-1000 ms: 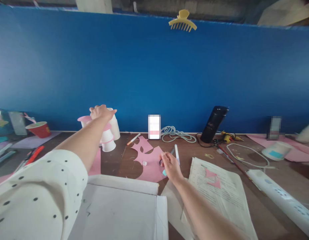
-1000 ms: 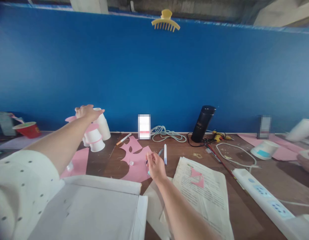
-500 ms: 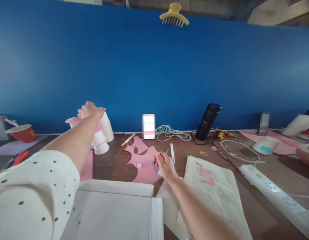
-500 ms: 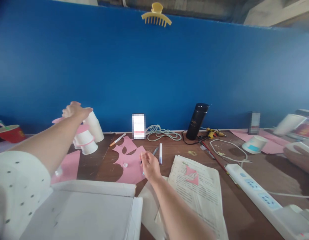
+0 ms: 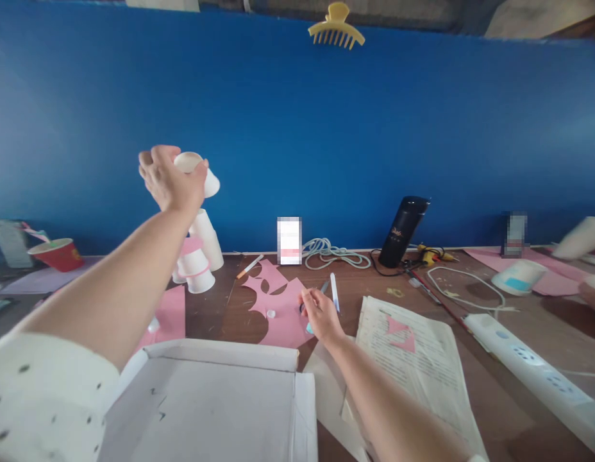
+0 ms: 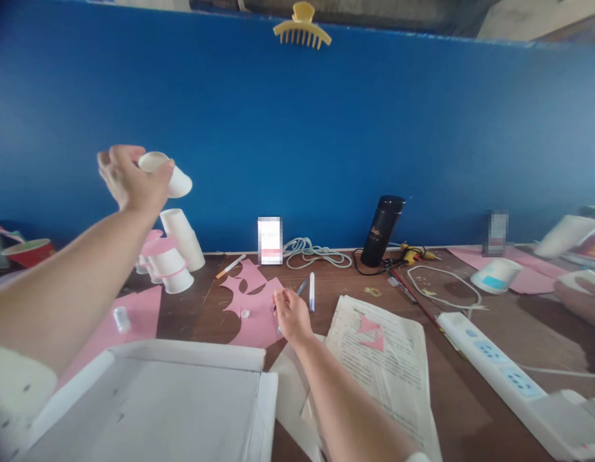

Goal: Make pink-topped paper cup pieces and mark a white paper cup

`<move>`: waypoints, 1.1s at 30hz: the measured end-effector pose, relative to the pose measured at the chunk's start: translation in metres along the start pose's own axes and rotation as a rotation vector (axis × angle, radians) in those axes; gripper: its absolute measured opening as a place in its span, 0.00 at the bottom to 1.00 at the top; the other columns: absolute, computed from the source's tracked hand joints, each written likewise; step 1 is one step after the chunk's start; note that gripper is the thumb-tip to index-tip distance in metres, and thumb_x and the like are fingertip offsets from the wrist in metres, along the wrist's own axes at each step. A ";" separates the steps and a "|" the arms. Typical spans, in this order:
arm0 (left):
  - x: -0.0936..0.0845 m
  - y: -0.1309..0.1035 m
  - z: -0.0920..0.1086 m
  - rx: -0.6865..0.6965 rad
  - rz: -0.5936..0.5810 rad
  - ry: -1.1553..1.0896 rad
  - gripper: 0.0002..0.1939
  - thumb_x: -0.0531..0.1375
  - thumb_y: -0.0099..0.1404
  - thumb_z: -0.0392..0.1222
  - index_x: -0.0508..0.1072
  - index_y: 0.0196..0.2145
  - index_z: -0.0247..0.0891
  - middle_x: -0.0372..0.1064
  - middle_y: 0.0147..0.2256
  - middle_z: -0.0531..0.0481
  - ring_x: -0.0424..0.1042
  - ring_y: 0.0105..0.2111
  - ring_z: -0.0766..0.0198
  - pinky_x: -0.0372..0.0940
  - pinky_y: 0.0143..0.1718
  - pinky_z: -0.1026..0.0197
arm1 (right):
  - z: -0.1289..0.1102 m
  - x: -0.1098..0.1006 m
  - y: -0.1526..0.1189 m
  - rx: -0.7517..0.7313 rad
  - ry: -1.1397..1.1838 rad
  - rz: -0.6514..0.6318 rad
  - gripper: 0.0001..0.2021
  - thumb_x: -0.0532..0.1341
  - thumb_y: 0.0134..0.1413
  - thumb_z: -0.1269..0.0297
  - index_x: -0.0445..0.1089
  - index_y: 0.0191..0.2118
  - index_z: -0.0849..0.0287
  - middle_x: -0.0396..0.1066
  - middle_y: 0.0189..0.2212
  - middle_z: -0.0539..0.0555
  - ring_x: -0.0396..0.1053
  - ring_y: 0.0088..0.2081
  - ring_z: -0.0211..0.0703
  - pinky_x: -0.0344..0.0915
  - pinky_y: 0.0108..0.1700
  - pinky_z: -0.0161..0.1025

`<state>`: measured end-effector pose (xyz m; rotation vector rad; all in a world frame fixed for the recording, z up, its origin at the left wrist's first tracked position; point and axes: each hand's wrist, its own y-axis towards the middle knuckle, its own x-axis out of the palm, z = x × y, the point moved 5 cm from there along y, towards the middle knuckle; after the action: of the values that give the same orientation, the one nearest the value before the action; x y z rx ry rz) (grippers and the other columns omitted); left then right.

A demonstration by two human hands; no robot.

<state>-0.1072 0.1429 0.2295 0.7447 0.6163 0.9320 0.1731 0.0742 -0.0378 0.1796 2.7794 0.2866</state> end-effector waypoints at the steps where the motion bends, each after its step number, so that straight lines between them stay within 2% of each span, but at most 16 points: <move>1: -0.006 -0.013 0.009 0.035 0.007 -0.081 0.27 0.68 0.54 0.42 0.65 0.47 0.27 0.61 0.50 0.41 0.59 0.50 0.57 0.52 0.57 0.46 | 0.001 0.000 0.000 0.001 -0.004 0.002 0.21 0.49 0.59 0.46 0.68 0.30 0.56 0.70 0.20 0.49 0.69 0.23 0.38 0.61 0.27 0.33; 2: -0.012 -0.028 0.015 0.020 0.000 -0.172 0.25 0.68 0.55 0.43 0.67 0.47 0.28 0.63 0.49 0.42 0.61 0.48 0.59 0.54 0.56 0.48 | 0.002 0.000 0.001 0.001 -0.005 0.003 0.21 0.49 0.59 0.46 0.68 0.31 0.56 0.70 0.20 0.49 0.69 0.22 0.38 0.62 0.27 0.33; 3: -0.016 -0.046 0.016 -0.074 -0.034 -0.273 0.24 0.67 0.55 0.45 0.68 0.46 0.30 0.65 0.46 0.43 0.63 0.45 0.61 0.57 0.54 0.49 | 0.003 0.000 0.001 0.001 -0.006 0.003 0.21 0.49 0.59 0.46 0.68 0.31 0.56 0.70 0.20 0.49 0.69 0.22 0.38 0.62 0.27 0.34; 4: -0.016 -0.067 0.013 -0.226 -0.120 -0.402 0.21 0.65 0.58 0.48 0.70 0.44 0.33 0.67 0.43 0.45 0.66 0.41 0.62 0.61 0.50 0.51 | 0.004 0.000 0.001 0.000 -0.006 0.002 0.20 0.49 0.59 0.46 0.68 0.31 0.56 0.70 0.21 0.49 0.69 0.22 0.38 0.62 0.27 0.34; 5: -0.012 -0.091 0.009 -0.403 -0.267 -0.558 0.18 0.63 0.59 0.49 0.71 0.42 0.34 0.68 0.41 0.45 0.67 0.39 0.62 0.65 0.46 0.53 | 0.004 0.000 0.001 -0.001 -0.005 0.001 0.20 0.49 0.59 0.46 0.68 0.31 0.56 0.71 0.21 0.49 0.69 0.22 0.38 0.62 0.27 0.34; 7: -0.008 -0.142 -0.004 -0.777 -0.370 -0.853 0.13 0.64 0.59 0.46 0.71 0.37 0.36 0.70 0.39 0.45 0.70 0.37 0.63 0.68 0.38 0.59 | 0.002 -0.001 0.000 -0.010 -0.015 -0.003 0.20 0.49 0.60 0.47 0.68 0.31 0.56 0.71 0.22 0.49 0.69 0.23 0.38 0.62 0.28 0.34; 9: -0.007 -0.185 -0.019 -1.020 -0.350 -0.969 0.10 0.66 0.57 0.42 0.71 0.34 0.37 0.71 0.38 0.45 0.71 0.35 0.64 0.69 0.33 0.63 | -0.005 -0.002 -0.003 -0.057 -0.060 0.004 0.18 0.49 0.60 0.50 0.69 0.31 0.56 0.71 0.24 0.50 0.69 0.25 0.38 0.63 0.29 0.34; 11: -0.006 -0.216 -0.037 -1.142 -0.325 -0.967 0.10 0.67 0.55 0.41 0.71 0.32 0.36 0.71 0.35 0.46 0.71 0.31 0.66 0.68 0.28 0.66 | -0.017 -0.002 -0.008 -0.169 -0.154 0.027 0.15 0.51 0.60 0.54 0.71 0.33 0.56 0.73 0.28 0.51 0.70 0.30 0.40 0.64 0.34 0.36; 13: -0.004 -0.234 -0.053 -1.159 -0.300 -0.959 0.12 0.66 0.56 0.45 0.71 0.32 0.34 0.71 0.33 0.46 0.71 0.29 0.68 0.68 0.28 0.66 | -0.031 0.001 -0.014 -0.318 -0.250 0.022 0.12 0.53 0.60 0.58 0.72 0.36 0.54 0.74 0.34 0.53 0.70 0.37 0.42 0.64 0.40 0.38; 15: -0.002 -0.241 -0.064 -1.073 -0.311 -0.958 0.16 0.67 0.54 0.49 0.71 0.33 0.34 0.71 0.31 0.48 0.70 0.27 0.69 0.67 0.28 0.66 | -0.043 0.006 -0.020 -0.443 -0.295 -0.012 0.11 0.54 0.60 0.62 0.73 0.39 0.53 0.74 0.37 0.54 0.69 0.41 0.44 0.64 0.45 0.40; 18: 0.001 -0.245 -0.075 -0.946 -0.345 -0.885 0.22 0.67 0.52 0.53 0.72 0.36 0.33 0.71 0.30 0.49 0.71 0.27 0.67 0.67 0.29 0.64 | -0.050 0.009 -0.023 -0.510 -0.288 -0.037 0.11 0.53 0.60 0.63 0.74 0.40 0.53 0.74 0.38 0.54 0.68 0.43 0.46 0.62 0.49 0.43; 22: 0.006 -0.251 -0.083 -0.952 -0.393 -0.856 0.24 0.64 0.53 0.57 0.70 0.37 0.33 0.71 0.31 0.49 0.71 0.27 0.66 0.69 0.32 0.60 | -0.043 -0.003 -0.019 -0.414 -0.225 0.064 0.11 0.53 0.61 0.63 0.73 0.41 0.55 0.74 0.37 0.56 0.69 0.42 0.46 0.64 0.48 0.42; 28: 0.015 -0.255 -0.094 -1.012 -0.367 -0.821 0.21 0.59 0.60 0.55 0.69 0.40 0.33 0.72 0.32 0.44 0.73 0.27 0.64 0.70 0.31 0.59 | -0.027 -0.019 -0.005 -0.292 -0.197 0.130 0.12 0.53 0.60 0.59 0.73 0.40 0.55 0.74 0.39 0.54 0.70 0.42 0.45 0.65 0.46 0.39; 30: 0.018 -0.258 -0.098 -1.017 -0.403 -0.722 0.21 0.58 0.61 0.55 0.69 0.40 0.33 0.72 0.32 0.43 0.74 0.27 0.62 0.70 0.30 0.58 | -0.021 -0.026 -0.001 -0.225 -0.182 0.152 0.13 0.53 0.59 0.58 0.73 0.40 0.54 0.75 0.39 0.53 0.71 0.40 0.44 0.65 0.44 0.38; 33: 0.023 -0.263 -0.103 -0.993 -0.516 -0.577 0.22 0.57 0.61 0.57 0.70 0.40 0.34 0.72 0.33 0.42 0.75 0.27 0.59 0.70 0.29 0.57 | -0.015 -0.032 0.002 -0.099 -0.260 0.094 0.12 0.54 0.58 0.55 0.74 0.36 0.52 0.76 0.33 0.51 0.72 0.35 0.43 0.65 0.38 0.38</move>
<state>-0.0471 0.0913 -0.0423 -0.0748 -0.1976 0.4028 0.1984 0.0684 -0.0135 0.3008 2.4974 0.3935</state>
